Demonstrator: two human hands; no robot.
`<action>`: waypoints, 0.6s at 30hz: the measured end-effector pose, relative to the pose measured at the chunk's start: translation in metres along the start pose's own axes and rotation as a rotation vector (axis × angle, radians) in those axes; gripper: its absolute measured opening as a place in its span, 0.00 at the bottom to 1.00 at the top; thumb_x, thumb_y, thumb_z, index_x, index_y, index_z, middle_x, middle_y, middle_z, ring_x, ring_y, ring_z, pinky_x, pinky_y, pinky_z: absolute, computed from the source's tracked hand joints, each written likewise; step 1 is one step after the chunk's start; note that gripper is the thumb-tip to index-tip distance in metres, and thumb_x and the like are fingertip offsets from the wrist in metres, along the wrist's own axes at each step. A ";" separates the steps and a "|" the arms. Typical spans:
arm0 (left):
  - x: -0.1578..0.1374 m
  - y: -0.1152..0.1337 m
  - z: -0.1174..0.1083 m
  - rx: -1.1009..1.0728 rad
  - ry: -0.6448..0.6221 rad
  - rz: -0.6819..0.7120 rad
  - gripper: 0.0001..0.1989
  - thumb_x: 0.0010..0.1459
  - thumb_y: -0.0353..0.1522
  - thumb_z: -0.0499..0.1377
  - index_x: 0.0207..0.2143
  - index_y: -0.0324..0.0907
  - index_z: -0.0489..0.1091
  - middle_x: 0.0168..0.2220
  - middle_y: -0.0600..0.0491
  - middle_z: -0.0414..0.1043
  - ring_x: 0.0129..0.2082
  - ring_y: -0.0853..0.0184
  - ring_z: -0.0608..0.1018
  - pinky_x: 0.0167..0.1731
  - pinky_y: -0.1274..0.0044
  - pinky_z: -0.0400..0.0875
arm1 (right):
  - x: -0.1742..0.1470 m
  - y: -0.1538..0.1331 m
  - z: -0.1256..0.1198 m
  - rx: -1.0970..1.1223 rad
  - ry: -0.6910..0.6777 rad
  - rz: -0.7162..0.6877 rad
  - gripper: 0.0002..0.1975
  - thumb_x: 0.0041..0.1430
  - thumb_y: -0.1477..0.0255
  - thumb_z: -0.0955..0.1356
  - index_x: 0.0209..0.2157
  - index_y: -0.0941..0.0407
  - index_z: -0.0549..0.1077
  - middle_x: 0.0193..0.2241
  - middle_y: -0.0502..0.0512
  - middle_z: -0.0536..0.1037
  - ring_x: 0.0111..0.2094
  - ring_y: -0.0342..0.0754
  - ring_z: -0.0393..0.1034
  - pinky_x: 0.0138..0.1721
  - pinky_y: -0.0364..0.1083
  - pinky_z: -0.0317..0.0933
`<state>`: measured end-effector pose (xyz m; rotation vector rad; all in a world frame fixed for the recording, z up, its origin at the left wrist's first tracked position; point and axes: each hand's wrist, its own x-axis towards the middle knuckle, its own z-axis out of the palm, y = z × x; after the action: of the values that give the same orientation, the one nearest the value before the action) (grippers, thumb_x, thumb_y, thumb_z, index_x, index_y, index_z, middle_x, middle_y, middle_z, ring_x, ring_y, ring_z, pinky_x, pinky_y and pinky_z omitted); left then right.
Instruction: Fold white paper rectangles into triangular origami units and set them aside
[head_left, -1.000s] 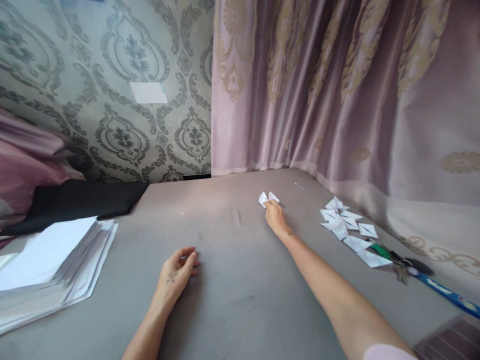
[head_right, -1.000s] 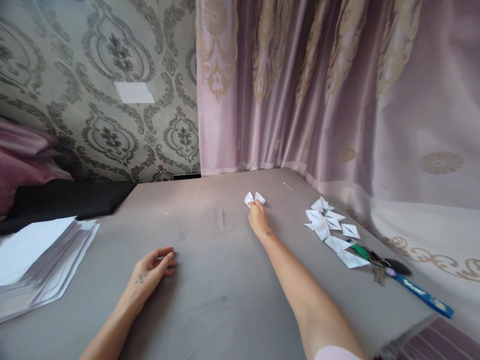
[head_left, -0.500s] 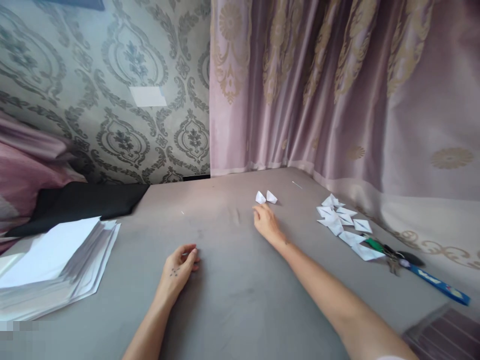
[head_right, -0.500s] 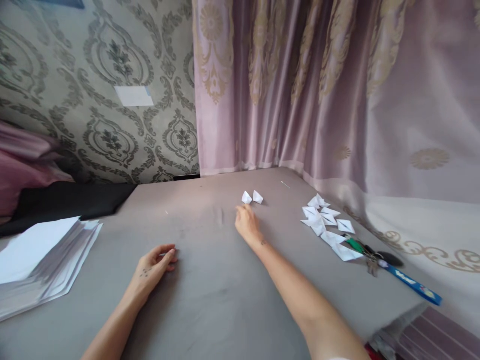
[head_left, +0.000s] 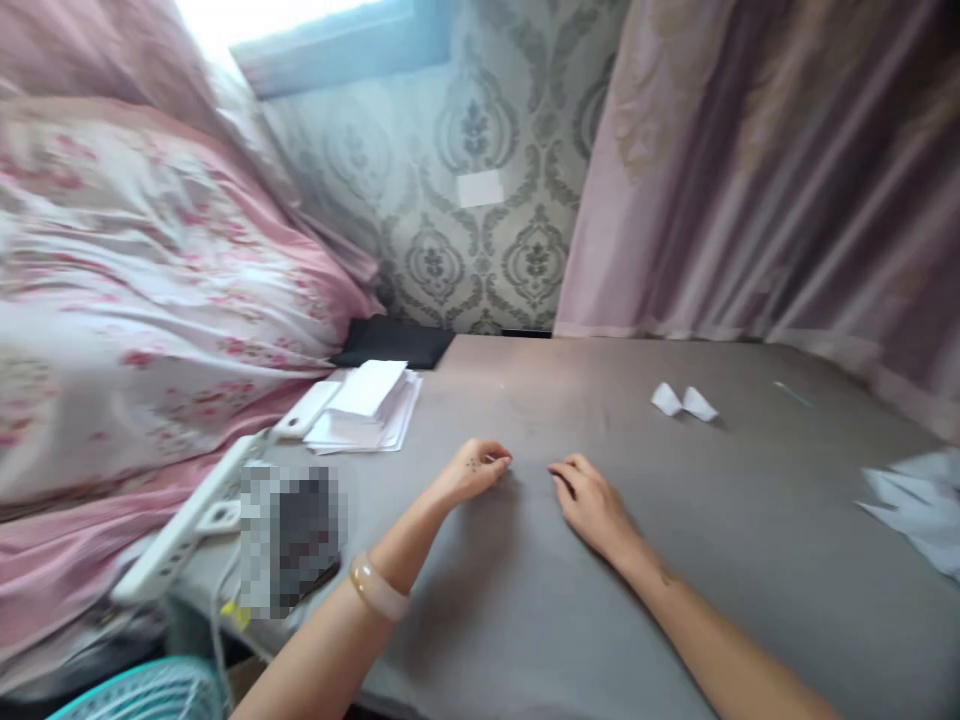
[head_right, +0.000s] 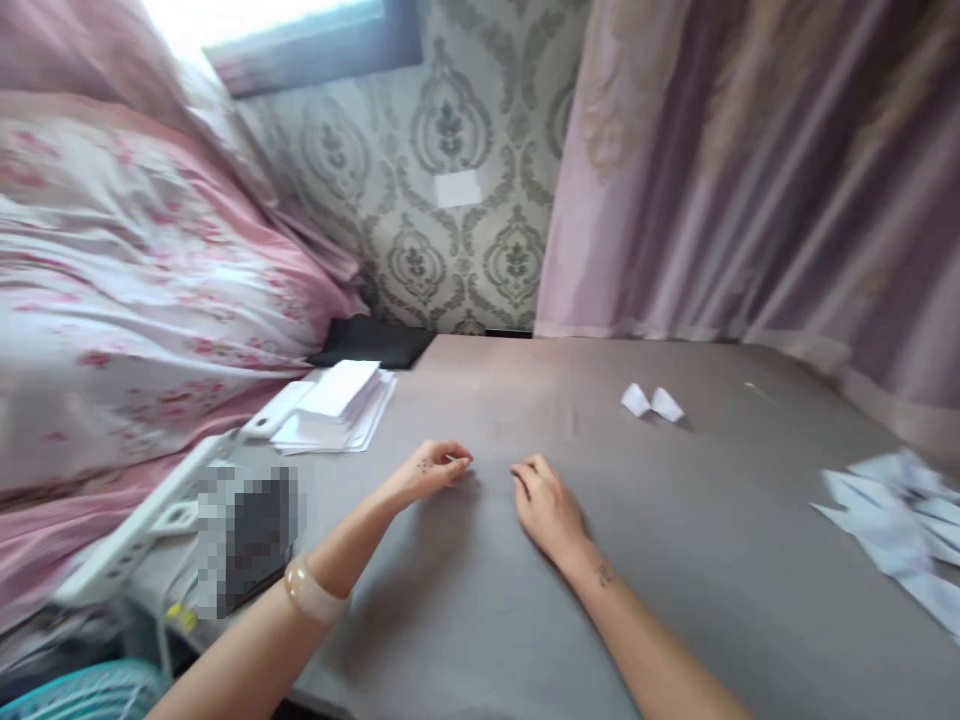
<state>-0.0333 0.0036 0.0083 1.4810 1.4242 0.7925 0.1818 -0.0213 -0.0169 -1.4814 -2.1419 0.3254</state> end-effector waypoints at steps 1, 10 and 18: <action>-0.004 -0.001 -0.013 0.089 0.026 0.043 0.14 0.50 0.38 0.58 0.34 0.37 0.76 0.25 0.50 0.76 0.27 0.65 0.77 0.26 0.77 0.71 | 0.002 0.002 0.002 -0.001 -0.001 -0.008 0.16 0.63 0.71 0.58 0.45 0.56 0.73 0.42 0.57 0.72 0.41 0.49 0.71 0.43 0.45 0.63; -0.025 -0.027 -0.156 0.411 0.614 0.023 0.17 0.52 0.36 0.54 0.40 0.36 0.73 0.35 0.46 0.76 0.37 0.61 0.76 0.40 0.71 0.69 | 0.006 0.005 0.010 -0.080 0.013 -0.009 0.16 0.63 0.67 0.57 0.44 0.54 0.73 0.43 0.56 0.72 0.38 0.50 0.72 0.35 0.46 0.64; 0.023 -0.035 -0.198 0.687 0.738 -0.077 0.31 0.42 0.42 0.65 0.48 0.35 0.68 0.50 0.39 0.70 0.54 0.50 0.67 0.55 0.66 0.56 | 0.009 0.005 0.011 -0.062 0.003 -0.001 0.16 0.63 0.66 0.56 0.43 0.53 0.72 0.42 0.56 0.72 0.36 0.49 0.72 0.35 0.47 0.64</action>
<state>-0.2239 0.0575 0.0497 1.6853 2.4781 0.8954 0.1777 -0.0102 -0.0258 -1.5139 -2.1683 0.2582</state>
